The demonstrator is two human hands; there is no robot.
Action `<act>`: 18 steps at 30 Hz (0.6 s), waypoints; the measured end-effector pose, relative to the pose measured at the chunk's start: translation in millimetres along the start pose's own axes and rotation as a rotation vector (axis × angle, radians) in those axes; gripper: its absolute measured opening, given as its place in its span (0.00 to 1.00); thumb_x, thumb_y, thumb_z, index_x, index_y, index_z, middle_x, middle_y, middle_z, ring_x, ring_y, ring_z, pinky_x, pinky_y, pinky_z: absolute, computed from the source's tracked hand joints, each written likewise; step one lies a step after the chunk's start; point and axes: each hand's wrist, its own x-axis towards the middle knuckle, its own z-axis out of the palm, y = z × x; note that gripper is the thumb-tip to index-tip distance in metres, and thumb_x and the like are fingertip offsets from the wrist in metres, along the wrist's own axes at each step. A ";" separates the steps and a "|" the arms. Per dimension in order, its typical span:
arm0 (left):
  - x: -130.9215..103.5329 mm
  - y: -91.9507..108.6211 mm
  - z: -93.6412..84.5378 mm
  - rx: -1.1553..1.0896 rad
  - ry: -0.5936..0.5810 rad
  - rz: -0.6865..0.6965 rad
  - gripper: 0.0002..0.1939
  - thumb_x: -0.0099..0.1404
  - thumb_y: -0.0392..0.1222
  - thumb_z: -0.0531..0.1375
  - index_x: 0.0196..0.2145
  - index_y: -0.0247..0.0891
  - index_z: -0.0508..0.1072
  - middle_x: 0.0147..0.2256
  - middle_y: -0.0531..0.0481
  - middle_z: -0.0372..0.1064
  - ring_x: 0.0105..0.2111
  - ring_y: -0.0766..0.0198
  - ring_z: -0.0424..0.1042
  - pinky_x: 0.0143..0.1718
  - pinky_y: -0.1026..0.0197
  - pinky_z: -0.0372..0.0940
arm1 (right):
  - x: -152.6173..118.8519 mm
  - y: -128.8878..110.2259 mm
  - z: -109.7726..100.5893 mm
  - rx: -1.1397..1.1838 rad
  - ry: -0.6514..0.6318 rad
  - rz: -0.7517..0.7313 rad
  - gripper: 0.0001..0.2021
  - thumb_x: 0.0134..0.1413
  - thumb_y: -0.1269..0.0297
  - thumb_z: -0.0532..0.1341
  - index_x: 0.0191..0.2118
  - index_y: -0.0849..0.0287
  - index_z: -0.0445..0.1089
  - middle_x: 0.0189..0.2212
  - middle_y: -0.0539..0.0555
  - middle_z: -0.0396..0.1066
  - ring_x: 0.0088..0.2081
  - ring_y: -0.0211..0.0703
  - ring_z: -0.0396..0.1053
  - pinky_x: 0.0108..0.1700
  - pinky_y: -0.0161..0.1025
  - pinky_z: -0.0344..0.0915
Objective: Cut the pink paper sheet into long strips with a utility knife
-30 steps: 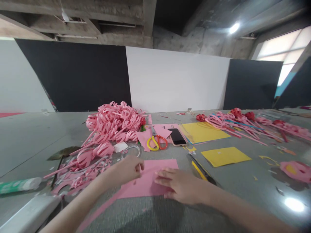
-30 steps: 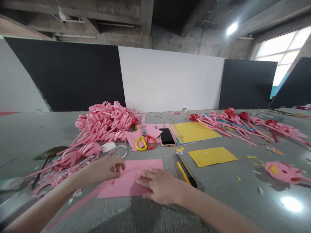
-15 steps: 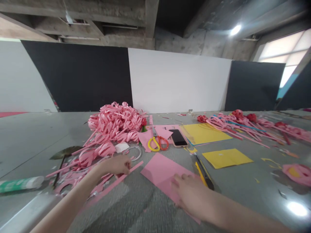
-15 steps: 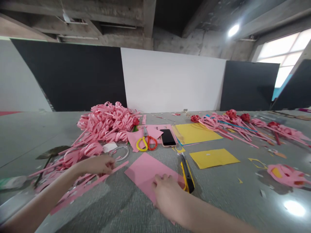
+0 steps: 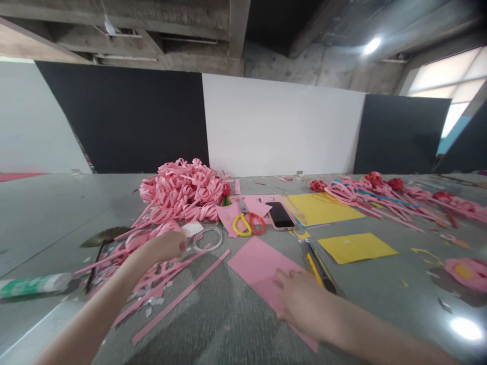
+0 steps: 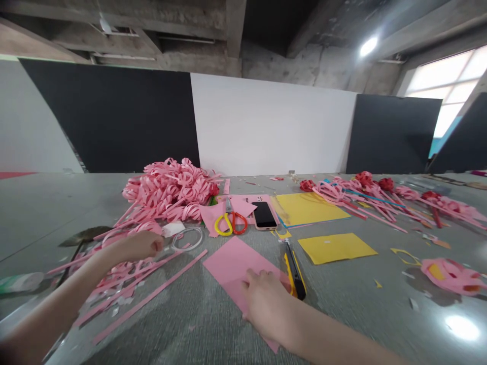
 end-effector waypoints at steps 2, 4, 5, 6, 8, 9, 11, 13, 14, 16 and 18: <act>0.6 -2.8 2.6 0.009 -0.051 -0.007 0.07 0.51 0.34 0.59 0.18 0.37 0.67 0.19 0.58 0.62 0.26 0.66 0.62 0.30 0.66 0.54 | -0.8 0.7 -1.0 0.002 -0.002 -0.009 0.18 0.43 0.58 0.62 0.40 0.63 0.67 0.35 0.60 0.66 0.32 0.51 0.67 0.33 0.43 0.59; 1.4 -4.8 5.1 0.023 -0.124 -0.022 0.07 0.57 0.40 0.58 0.24 0.35 0.69 0.26 0.56 0.65 0.30 0.64 0.65 0.33 0.62 0.59 | -1.3 0.4 -2.6 -0.005 -0.007 -0.013 0.17 0.44 0.58 0.61 0.40 0.63 0.67 0.34 0.60 0.66 0.32 0.51 0.67 0.33 0.43 0.60; 1.9 -5.6 5.8 0.033 -0.167 -0.035 0.09 0.59 0.43 0.56 0.28 0.34 0.69 0.30 0.54 0.66 0.32 0.62 0.66 0.34 0.59 0.61 | -1.5 0.0 -3.2 -0.012 -0.005 -0.014 0.17 0.44 0.58 0.61 0.40 0.63 0.67 0.35 0.61 0.66 0.32 0.51 0.67 0.33 0.43 0.60; 2.5 -6.3 5.9 0.044 -0.212 -0.052 0.11 0.61 0.45 0.55 0.33 0.33 0.69 0.34 0.53 0.66 0.34 0.60 0.66 0.35 0.57 0.62 | -1.6 -0.5 -3.5 -0.020 -0.002 -0.011 0.18 0.44 0.58 0.61 0.40 0.63 0.66 0.35 0.61 0.66 0.32 0.51 0.67 0.33 0.43 0.60; 4.1 -7.5 5.2 0.070 -0.281 -0.093 0.14 0.62 0.46 0.54 0.40 0.33 0.66 0.40 0.50 0.64 0.37 0.56 0.66 0.37 0.53 0.63 | -2.0 -1.5 -3.8 -0.034 0.000 -0.003 0.18 0.45 0.57 0.61 0.41 0.63 0.66 0.35 0.61 0.66 0.32 0.51 0.67 0.33 0.43 0.60; 5.3 -8.1 4.6 0.084 -0.309 -0.117 0.14 0.62 0.45 0.54 0.43 0.34 0.65 0.42 0.49 0.63 0.38 0.56 0.66 0.37 0.53 0.64 | -2.2 -1.9 -3.9 -0.038 -0.003 -0.003 0.18 0.45 0.57 0.61 0.41 0.63 0.66 0.35 0.61 0.66 0.33 0.51 0.66 0.33 0.43 0.60; 8.5 -9.0 3.4 0.121 -0.351 -0.156 0.14 0.63 0.44 0.54 0.45 0.35 0.64 0.44 0.47 0.62 0.39 0.57 0.65 0.38 0.53 0.63 | -2.9 -2.3 -4.3 -0.040 -0.009 -0.009 0.17 0.46 0.58 0.60 0.41 0.63 0.66 0.35 0.61 0.66 0.34 0.51 0.66 0.34 0.43 0.60; 11.9 -9.9 2.8 0.162 -0.385 -0.170 0.14 0.63 0.43 0.54 0.45 0.35 0.63 0.44 0.47 0.61 0.39 0.58 0.65 0.37 0.53 0.63 | -3.2 -2.2 -5.2 -0.033 -0.017 -0.014 0.17 0.47 0.58 0.59 0.41 0.63 0.66 0.35 0.61 0.66 0.35 0.51 0.66 0.35 0.43 0.60; 13.2 -10.5 2.9 0.183 -0.397 -0.166 0.14 0.62 0.44 0.54 0.45 0.35 0.64 0.44 0.47 0.61 0.39 0.58 0.65 0.37 0.53 0.64 | -3.2 -2.0 -5.6 -0.031 -0.020 -0.016 0.16 0.47 0.59 0.59 0.41 0.63 0.66 0.35 0.61 0.66 0.35 0.51 0.66 0.35 0.43 0.60; 14.5 -11.9 3.5 0.214 -0.398 -0.135 0.15 0.62 0.44 0.54 0.45 0.35 0.64 0.44 0.48 0.61 0.39 0.57 0.65 0.37 0.53 0.64 | -2.8 -1.8 -6.2 -0.032 -0.027 -0.021 0.16 0.48 0.59 0.58 0.41 0.63 0.66 0.36 0.61 0.66 0.35 0.51 0.66 0.35 0.44 0.60; 14.2 -13.3 4.6 0.233 -0.359 -0.085 0.15 0.62 0.44 0.54 0.45 0.35 0.64 0.44 0.47 0.61 0.39 0.57 0.65 0.37 0.53 0.64 | -2.1 -1.9 -5.8 -0.040 -0.021 -0.023 0.16 0.48 0.60 0.58 0.42 0.63 0.65 0.36 0.61 0.66 0.35 0.52 0.66 0.35 0.45 0.60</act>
